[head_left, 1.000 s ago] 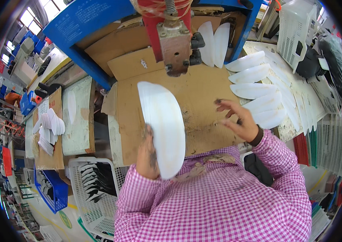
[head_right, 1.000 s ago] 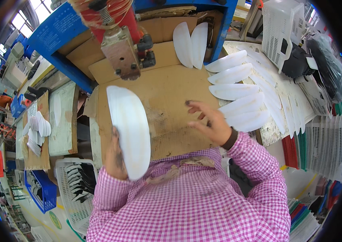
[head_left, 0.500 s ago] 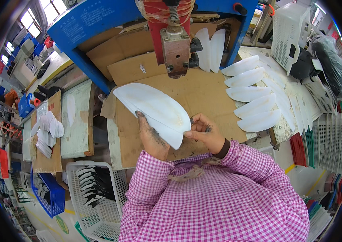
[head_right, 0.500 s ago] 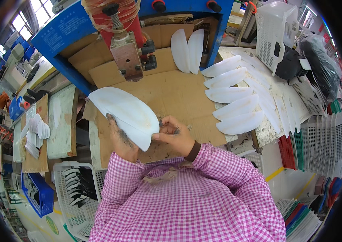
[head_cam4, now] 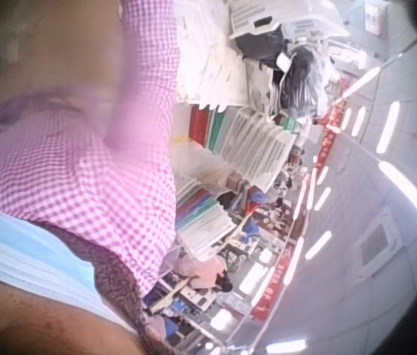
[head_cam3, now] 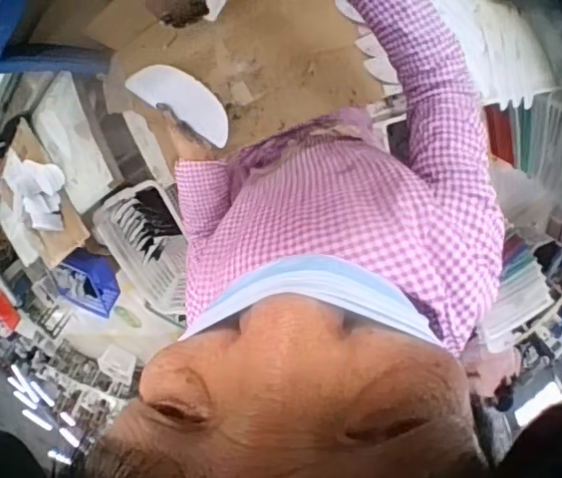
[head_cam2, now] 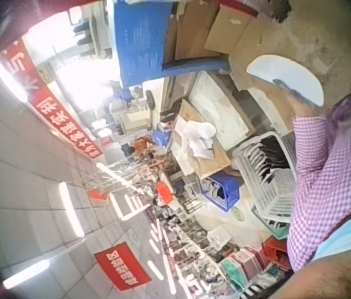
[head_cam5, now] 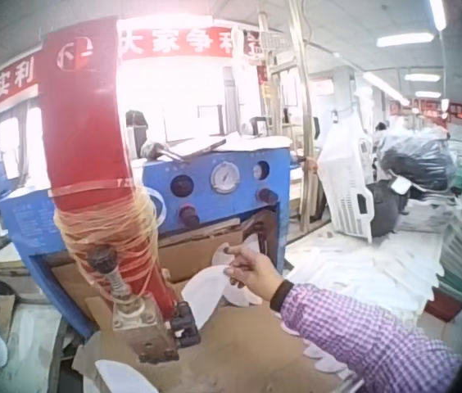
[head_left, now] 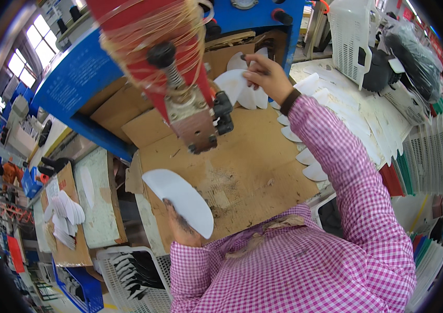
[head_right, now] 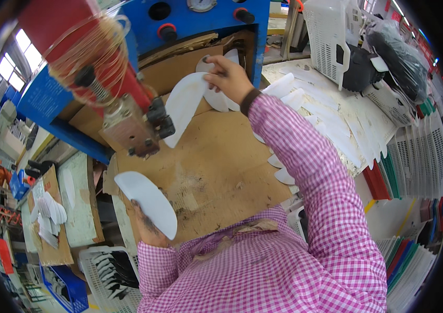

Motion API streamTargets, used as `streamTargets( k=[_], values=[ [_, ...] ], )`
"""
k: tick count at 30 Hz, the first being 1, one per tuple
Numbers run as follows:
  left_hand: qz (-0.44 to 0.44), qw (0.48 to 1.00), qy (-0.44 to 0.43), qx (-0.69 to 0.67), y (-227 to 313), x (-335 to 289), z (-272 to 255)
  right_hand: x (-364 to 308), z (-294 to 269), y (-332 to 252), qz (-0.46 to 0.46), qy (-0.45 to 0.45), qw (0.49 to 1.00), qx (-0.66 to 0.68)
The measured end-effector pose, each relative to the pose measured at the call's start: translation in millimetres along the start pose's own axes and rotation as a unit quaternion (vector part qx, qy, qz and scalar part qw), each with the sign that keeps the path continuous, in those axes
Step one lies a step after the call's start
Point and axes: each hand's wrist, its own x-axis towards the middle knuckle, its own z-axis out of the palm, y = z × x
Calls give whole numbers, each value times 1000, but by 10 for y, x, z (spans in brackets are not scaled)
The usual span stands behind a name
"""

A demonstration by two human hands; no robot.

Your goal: The person repeatedly places white curved plastic pieces under a press-like machine, then removes them and stacks them. Later, the person handles black fabric shoe uppers and inserts the white pieces into them, aligning and pressing them into place.

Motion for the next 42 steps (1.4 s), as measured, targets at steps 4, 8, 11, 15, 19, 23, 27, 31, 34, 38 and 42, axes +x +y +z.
streamTargets(
  k=[4, 8, 11, 15, 19, 23, 27, 31, 34, 38, 42],
  values=[
    [-34, 999, 7, 17, -82, -34, -24, 560, 148, 138, 10, -84, 990, -114],
    [-53, 998, 9, 22, -134, -94, 74, 859, 253, 298, -33, -119, 964, -237],
    [-82, 997, -8, 6, -130, -129, 158, 971, 270, 429, -54, -105, 958, -261],
    [-85, 996, -22, -6, -138, -184, 279, 982, 301, 576, -127, -41, 930, -343],
    [-101, 994, -52, 5, -115, -270, 374, 842, 360, 617, -159, -31, 859, -485],
    [-140, 982, -124, 19, -58, -378, 419, 653, 407, 571, -212, -20, 786, -580],
    [-156, 977, -140, 35, -73, -511, 450, 536, 350, 482, -177, -7, 804, -568],
    [-161, 978, -100, 89, -110, -574, 483, 426, 262, 345, -235, 1, 795, -560],
    [-100, 967, -135, 193, -102, -546, 513, 261, 197, 217, -271, 37, 818, -505],
    [-92, 967, -167, 169, -61, -414, 645, -68, 34, 101, -261, 34, 845, -465],
    [-73, 969, -233, 50, 15, -29, 954, -327, -157, 77, -239, 32, 865, -441]
  ],
)
